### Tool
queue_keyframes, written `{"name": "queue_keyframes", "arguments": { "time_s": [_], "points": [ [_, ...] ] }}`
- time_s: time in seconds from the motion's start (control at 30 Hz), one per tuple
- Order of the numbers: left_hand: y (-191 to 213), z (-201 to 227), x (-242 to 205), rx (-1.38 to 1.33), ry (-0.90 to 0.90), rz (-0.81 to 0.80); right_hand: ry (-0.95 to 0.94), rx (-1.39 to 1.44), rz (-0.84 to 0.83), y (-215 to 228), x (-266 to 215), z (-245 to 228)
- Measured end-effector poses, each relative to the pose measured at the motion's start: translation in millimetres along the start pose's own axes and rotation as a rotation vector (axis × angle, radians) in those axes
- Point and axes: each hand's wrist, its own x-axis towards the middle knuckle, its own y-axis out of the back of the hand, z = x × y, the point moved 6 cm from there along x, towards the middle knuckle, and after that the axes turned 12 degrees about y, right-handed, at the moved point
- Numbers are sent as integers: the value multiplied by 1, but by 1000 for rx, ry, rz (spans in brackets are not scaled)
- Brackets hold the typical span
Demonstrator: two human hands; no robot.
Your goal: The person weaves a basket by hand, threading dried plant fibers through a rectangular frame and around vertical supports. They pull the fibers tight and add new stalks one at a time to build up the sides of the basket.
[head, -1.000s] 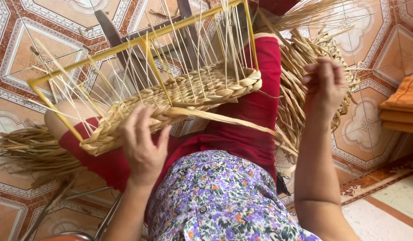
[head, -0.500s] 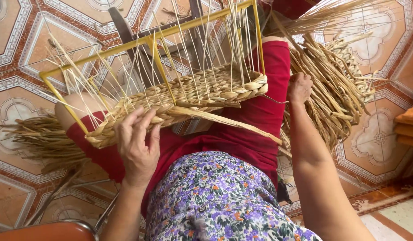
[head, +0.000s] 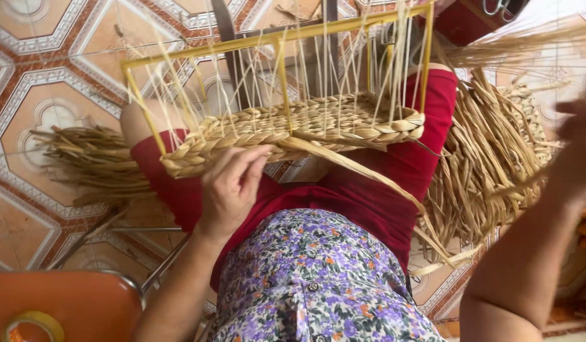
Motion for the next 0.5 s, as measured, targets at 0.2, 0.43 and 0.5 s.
{"name": "queue_keyframes", "arguments": {
  "time_s": [0.2, 0.43, 0.5],
  "points": [
    [-3, 36, 26, 83, -48, -4, 194, 67, -238, -58, 43, -227],
    [-24, 61, 23, 230, -227, 49, 241, 221, -485, -225, 65, -397],
    [-29, 46, 21, 130, -292, 111, 286, 183, -561, -254, 61, -398]
  ]
}}
